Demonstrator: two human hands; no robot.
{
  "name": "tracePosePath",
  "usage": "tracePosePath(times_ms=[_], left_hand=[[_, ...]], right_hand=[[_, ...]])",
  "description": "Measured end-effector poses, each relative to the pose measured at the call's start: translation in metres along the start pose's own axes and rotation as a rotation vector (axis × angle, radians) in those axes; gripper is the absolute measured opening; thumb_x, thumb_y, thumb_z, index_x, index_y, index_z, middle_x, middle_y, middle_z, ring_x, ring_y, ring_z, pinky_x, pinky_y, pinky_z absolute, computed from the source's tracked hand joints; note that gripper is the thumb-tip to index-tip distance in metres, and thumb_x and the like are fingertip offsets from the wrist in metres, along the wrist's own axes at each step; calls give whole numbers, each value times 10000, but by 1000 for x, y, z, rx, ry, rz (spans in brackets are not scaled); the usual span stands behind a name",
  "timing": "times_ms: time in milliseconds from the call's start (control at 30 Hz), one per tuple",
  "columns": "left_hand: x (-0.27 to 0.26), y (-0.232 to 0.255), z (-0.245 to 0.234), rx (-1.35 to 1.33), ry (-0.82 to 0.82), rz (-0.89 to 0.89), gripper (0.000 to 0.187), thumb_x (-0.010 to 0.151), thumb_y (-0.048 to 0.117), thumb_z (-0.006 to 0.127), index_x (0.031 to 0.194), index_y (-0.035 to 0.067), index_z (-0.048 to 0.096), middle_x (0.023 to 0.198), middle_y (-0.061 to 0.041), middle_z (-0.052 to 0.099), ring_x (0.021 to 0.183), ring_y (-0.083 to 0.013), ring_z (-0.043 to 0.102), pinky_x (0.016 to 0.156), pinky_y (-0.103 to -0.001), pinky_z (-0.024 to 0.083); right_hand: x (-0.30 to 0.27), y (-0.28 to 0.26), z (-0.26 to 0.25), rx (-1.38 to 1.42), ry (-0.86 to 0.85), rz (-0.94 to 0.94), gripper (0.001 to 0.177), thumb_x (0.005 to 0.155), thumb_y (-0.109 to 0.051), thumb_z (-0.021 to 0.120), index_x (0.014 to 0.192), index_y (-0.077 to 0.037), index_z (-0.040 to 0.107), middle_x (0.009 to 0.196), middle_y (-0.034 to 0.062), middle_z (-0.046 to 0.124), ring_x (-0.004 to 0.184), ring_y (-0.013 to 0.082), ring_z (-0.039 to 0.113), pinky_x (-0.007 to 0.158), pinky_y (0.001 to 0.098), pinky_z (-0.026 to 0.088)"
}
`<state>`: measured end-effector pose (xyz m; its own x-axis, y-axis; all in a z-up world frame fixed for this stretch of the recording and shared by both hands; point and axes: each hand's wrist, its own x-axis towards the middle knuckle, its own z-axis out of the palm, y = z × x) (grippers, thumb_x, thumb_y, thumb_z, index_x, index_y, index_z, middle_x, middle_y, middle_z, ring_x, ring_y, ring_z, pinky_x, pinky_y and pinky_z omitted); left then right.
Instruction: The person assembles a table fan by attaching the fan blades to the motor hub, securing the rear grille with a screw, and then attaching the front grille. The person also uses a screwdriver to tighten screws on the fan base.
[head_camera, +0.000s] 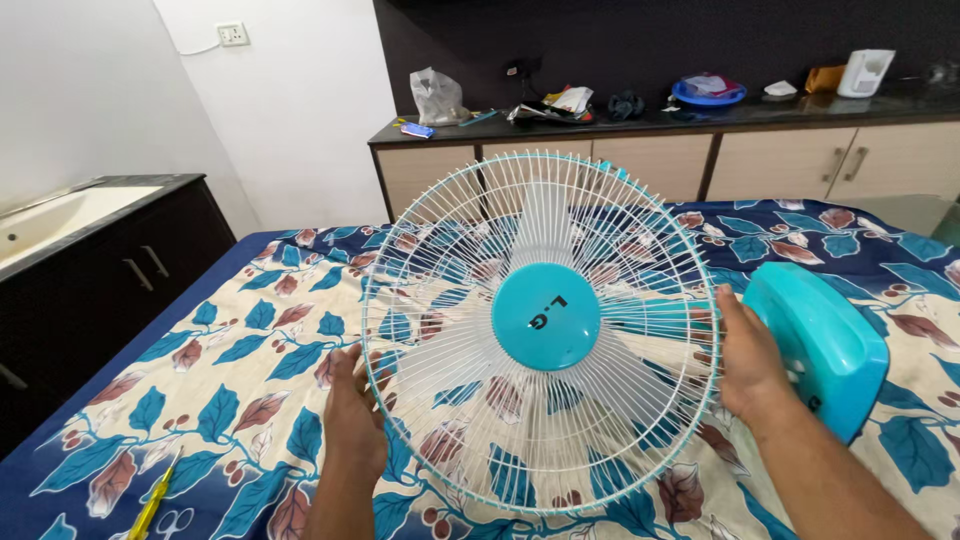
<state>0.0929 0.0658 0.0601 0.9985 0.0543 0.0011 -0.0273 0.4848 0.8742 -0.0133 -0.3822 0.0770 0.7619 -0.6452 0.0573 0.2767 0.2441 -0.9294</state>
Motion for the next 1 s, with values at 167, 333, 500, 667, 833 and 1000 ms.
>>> tracePosePath(times_ms=[167, 333, 500, 667, 833, 1000], left_hand=[[-3, 8, 16, 42, -44, -163, 716, 947, 660, 386, 1488, 205, 502, 1357, -99, 653, 1194, -268, 622, 972, -404, 497], [-9, 15, 21, 100, -41, -226, 720, 927, 663, 394, 1523, 267, 486, 1414, -157, 602, 1214, -313, 588, 985, -471, 487], [-9, 16, 22, 93, -52, -215, 737, 917, 668, 401, 1538, 276, 471, 1442, -164, 587, 1224, -321, 599, 989, -472, 488], [-4, 12, 20, 138, -12, -221, 742, 918, 678, 385, 1535, 276, 472, 1445, -129, 588, 1229, -309, 597, 987, -462, 485], [-3, -5, 16, 77, -16, -106, 731, 928, 650, 426, 1521, 229, 493, 1398, -146, 621, 1176, -284, 605, 944, -435, 506], [-19, -26, 11, 57, -25, 5, 721, 923, 625, 471, 1503, 197, 446, 1363, -111, 598, 1141, -243, 617, 918, -413, 507]], right_hand=[[-3, -14, 19, -154, -31, 62, 476, 1055, -518, 499, 1184, -85, 651, 1124, 79, 679, 1064, 259, 577, 894, 431, 491], [-14, -18, 26, -202, -14, 117, 555, 996, -574, 520, 1242, -91, 642, 1204, 99, 679, 1093, 259, 583, 906, 473, 525], [-21, -22, 33, -246, -6, 138, 629, 958, -611, 495, 1350, -120, 530, 1271, 100, 641, 1098, 279, 598, 854, 549, 550], [-23, -24, 37, -261, 16, 127, 642, 962, -622, 488, 1366, -127, 539, 1275, 99, 638, 1102, 279, 594, 837, 536, 555], [-24, -17, 28, -193, 2, 109, 614, 970, -600, 490, 1375, -141, 540, 1263, 87, 649, 1110, 281, 595, 843, 510, 552], [-22, 6, 12, -91, 8, -12, 575, 1011, -522, 549, 1346, -55, 526, 1269, 107, 624, 1073, 232, 628, 853, 473, 559]])
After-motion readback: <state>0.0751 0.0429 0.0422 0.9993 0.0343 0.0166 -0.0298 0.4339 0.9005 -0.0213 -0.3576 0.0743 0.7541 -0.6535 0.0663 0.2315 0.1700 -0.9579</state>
